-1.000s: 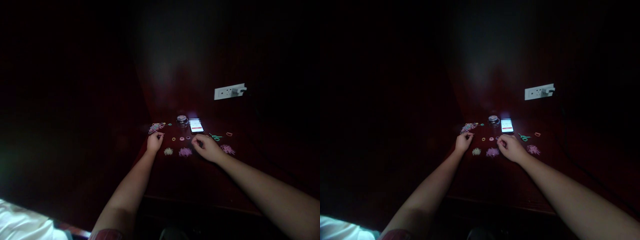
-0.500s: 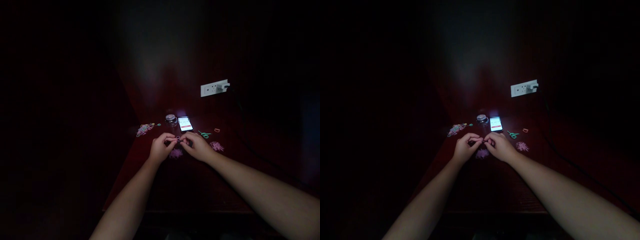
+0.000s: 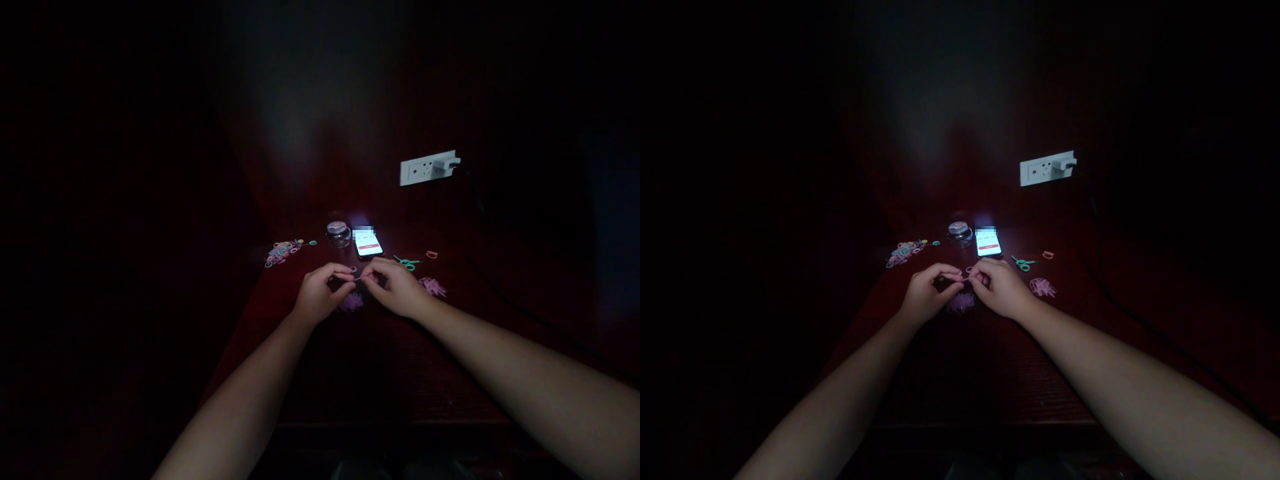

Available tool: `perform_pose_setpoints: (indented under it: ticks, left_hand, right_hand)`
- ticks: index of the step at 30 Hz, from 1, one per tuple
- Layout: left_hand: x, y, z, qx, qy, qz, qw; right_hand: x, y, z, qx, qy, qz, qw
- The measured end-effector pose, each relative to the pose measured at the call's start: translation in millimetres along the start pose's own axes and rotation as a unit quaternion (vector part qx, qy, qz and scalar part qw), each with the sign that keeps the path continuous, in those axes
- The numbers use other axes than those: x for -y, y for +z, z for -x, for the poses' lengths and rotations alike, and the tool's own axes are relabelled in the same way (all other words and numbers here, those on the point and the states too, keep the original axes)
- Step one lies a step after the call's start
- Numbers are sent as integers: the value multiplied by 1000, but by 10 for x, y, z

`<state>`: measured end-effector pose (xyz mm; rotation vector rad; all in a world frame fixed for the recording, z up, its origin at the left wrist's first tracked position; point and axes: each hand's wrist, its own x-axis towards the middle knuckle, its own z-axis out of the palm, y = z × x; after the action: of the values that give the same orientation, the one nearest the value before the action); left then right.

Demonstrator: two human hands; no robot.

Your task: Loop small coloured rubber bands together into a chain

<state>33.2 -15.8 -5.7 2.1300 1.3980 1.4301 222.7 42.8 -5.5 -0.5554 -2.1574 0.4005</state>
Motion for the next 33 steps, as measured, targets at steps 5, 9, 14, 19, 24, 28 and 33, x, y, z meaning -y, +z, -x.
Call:
perform_pose_setpoints:
  ticks: [5, 9, 14, 19, 24, 28, 33]
  left_hand:
    - [35, -37, 10, 10, 9, -12, 1000]
    - [29, -40, 22, 18, 22, -17, 999]
    - [-3, -68, 18, 28, 30, -34, 999]
    - [9, -69, 21, 40, 46, -45, 997]
    - [22, -52, 19, 28, 49, -56, 997]
    - [22, -57, 15, 28, 52, -56, 997]
    - [35, -52, 24, 29, 38, -43, 998]
  right_hand:
    - [-25, 6, 2, 2, 1, 0, 1000]
    - [-19, -5, 0, 7, -3, 3, 1000]
    - [-22, -6, -3, 12, -8, -4, 1000]
    - [-32, 5, 4, 12, -11, -13, 1000]
    - [-5, -10, 3, 24, -13, -15, 1000]
    - [12, -23, 1, 29, -14, -12, 999]
    - [10, -21, 1, 29, -19, -9, 999]
